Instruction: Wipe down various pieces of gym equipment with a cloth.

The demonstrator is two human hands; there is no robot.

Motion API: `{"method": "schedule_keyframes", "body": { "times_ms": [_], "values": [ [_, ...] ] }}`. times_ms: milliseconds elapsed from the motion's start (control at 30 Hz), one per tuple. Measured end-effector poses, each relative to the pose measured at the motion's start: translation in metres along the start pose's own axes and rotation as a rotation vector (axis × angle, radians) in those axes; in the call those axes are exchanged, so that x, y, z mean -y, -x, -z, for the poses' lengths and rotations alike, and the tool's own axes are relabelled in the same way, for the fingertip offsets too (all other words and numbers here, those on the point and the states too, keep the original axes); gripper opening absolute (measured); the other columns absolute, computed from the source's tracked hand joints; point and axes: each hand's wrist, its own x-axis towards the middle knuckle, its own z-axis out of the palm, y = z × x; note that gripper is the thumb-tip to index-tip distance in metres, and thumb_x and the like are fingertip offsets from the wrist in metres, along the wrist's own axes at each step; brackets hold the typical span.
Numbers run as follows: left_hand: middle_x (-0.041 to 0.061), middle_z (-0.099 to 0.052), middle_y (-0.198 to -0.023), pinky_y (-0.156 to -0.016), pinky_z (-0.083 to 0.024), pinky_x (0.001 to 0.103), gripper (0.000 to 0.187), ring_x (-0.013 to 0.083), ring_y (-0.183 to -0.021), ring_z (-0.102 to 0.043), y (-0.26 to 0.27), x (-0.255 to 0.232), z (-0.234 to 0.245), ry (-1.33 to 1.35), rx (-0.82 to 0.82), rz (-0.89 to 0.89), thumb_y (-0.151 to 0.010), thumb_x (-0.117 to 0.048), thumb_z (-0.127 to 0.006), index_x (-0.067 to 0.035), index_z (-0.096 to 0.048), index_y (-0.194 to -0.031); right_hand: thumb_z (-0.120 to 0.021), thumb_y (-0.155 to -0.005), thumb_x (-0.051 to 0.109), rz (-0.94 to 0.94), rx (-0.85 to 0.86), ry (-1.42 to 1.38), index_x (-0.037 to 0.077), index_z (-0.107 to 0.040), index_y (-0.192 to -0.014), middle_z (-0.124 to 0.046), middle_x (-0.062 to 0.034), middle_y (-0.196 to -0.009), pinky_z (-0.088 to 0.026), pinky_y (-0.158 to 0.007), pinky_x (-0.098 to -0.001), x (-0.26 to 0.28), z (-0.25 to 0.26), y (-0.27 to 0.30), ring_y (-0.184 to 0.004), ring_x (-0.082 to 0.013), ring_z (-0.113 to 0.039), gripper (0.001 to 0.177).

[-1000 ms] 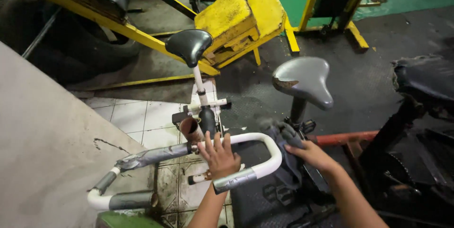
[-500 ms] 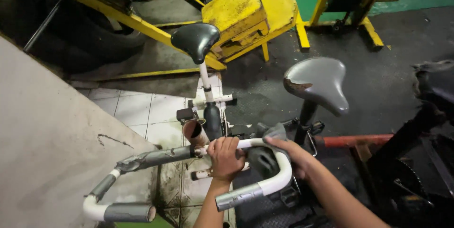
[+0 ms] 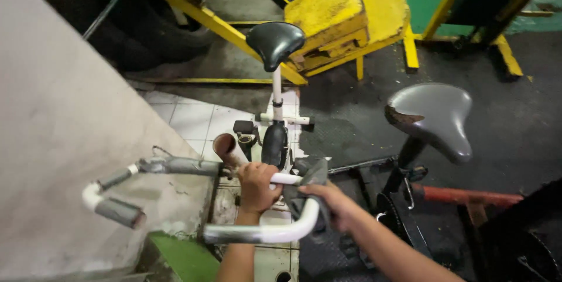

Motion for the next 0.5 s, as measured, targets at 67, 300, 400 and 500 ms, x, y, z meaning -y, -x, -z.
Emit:
{"method": "schedule_keyframes", "body": {
  "times_ms": [67,300,400,500],
  "values": [
    [0.004,-0.067,-0.090,-0.099,-0.034,0.051,0.024,0.0293,-0.103,-0.057,0.005,0.022,0.013,-0.025,0.028,0.030,-0.066,-0.025,-0.079,-0.016,-0.069,-0.086,-0.078,-0.078,0.025,0.009,0.040,-0.025,0.011,-0.057,-0.127,-0.073,-0.0092,-0.092,-0.062,-0.067,-0.0401,-0.017,-0.021,-0.012,-0.074,-0.0224,-0.072,0.055],
    [0.003,-0.069,-0.088,-0.108,-0.032,0.055,0.019,0.0271,-0.105,-0.061,0.021,0.076,0.025,-0.084,0.008,0.095,-0.066,-0.022,-0.078,-0.018,-0.068,-0.082,-0.075,-0.085,0.036,0.042,0.098,0.009,0.012,-0.057,-0.126,-0.073,-0.0056,-0.093,-0.061,-0.070,-0.0384,-0.034,-0.065,-0.032,-0.079,-0.0201,-0.070,0.051],
    [0.005,-0.068,-0.096,-0.112,-0.028,0.057,0.020,0.0288,-0.111,-0.059,0.016,0.057,0.028,-0.083,0.054,0.128,-0.067,-0.020,-0.080,-0.016,-0.069,-0.084,-0.075,-0.088,0.040,0.153,0.030,0.120,0.007,-0.066,-0.121,-0.074,-0.0080,-0.096,-0.059,-0.070,-0.0347,-0.041,-0.039,-0.061,-0.079,-0.0189,-0.070,0.048],
    [0.003,-0.069,-0.109,-0.116,-0.023,0.058,0.022,0.0297,-0.122,-0.055,0.014,0.038,0.038,-0.038,0.036,0.138,-0.068,-0.017,-0.080,-0.016,-0.070,-0.088,-0.074,-0.088,0.040,0.230,-0.093,0.133,0.004,-0.071,-0.118,-0.077,-0.0098,-0.100,-0.058,-0.073,-0.0338,-0.042,-0.031,-0.070,-0.080,-0.0183,-0.072,0.047]
  ]
}}
